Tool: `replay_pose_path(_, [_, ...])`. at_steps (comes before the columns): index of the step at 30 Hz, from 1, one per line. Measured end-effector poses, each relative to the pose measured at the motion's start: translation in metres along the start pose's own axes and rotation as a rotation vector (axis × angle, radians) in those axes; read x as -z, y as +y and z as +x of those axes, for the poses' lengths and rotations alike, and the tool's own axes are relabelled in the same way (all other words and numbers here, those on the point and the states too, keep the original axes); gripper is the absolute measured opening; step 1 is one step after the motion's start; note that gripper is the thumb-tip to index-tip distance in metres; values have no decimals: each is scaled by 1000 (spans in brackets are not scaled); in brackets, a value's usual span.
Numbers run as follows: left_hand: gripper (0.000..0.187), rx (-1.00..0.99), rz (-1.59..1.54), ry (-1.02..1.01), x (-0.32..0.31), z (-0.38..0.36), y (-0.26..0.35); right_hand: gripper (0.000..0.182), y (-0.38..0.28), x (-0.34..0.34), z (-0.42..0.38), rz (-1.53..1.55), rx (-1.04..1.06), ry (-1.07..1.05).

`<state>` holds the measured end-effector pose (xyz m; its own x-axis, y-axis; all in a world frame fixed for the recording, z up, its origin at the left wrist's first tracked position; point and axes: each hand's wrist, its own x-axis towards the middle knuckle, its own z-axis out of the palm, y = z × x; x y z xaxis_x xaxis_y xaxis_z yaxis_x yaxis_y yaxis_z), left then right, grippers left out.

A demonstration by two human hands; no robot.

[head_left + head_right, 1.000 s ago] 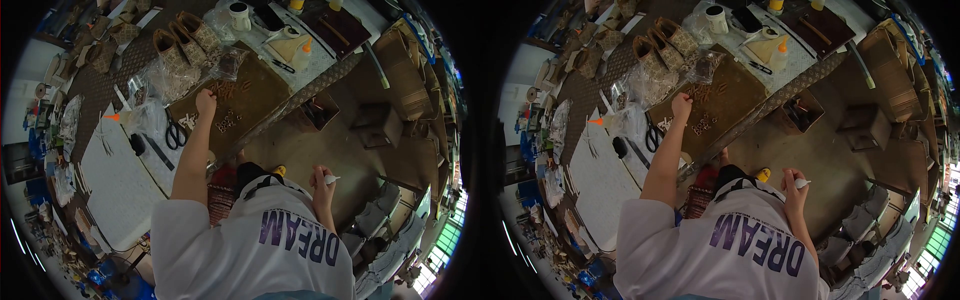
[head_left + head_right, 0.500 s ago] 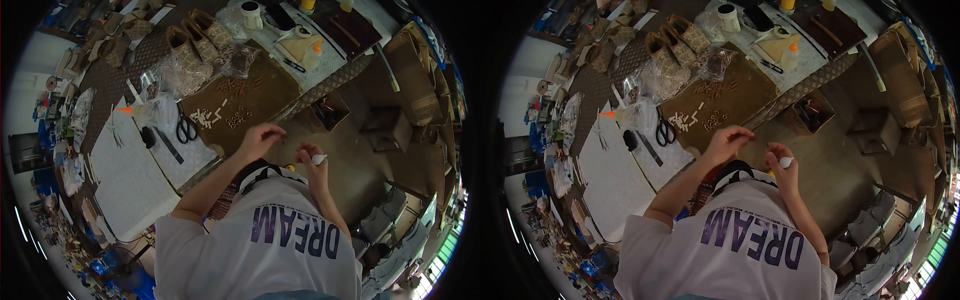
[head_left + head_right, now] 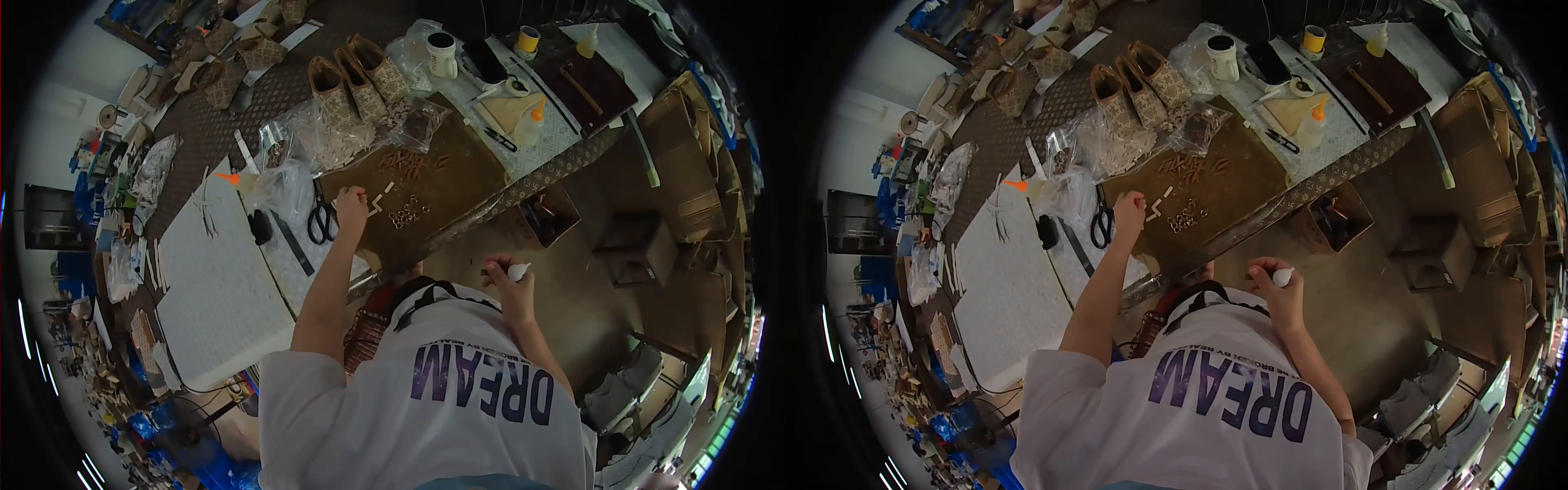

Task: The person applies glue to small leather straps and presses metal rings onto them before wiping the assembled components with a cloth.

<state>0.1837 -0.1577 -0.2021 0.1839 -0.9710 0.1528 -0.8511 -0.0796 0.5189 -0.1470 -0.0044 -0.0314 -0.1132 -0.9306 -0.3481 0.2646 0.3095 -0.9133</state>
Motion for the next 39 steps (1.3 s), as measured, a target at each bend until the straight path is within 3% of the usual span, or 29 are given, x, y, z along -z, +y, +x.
replay_pose_path(3, [13, 122, 82, -162, 3, 12, -12, 12, -3, 0, -2, 35, -26, 5])
replay_pose_path(11, [13, 14, 100, -79, -4, 24, -10, 12, -2, 7, -4, 128, -20, 12])
replay_pose_path(14, [12, 150, -415, -137, 7, 9, 51, 11, 4, 13, -1, 196, -1, 13])
replay_pose_path(16, [14, 410, -990, -327, 20, -19, 111, 11, 5, 15, -2, 234, 11, 15])
replay_pose_path(20, [21, 542, -1469, -660, 44, -85, 201, 11, -3, 17, -8, 263, 11, 77])
replay_pose_path(22, [23, 513, -1477, -812, 58, -108, 226, 11, -6, 21, -11, 262, 15, 98])
replay_pose_path(26, [22, 552, -1434, -894, 67, -134, 252, 15, -11, 36, -22, 252, 0, 129])
replay_pose_path(29, [19, 459, -1359, -813, 69, -143, 265, 13, -12, 45, -30, 296, -7, 176])
replay_pose_path(39, [22, 495, -1396, -1006, 73, -163, 276, 12, -11, 68, -56, 418, 78, 122])
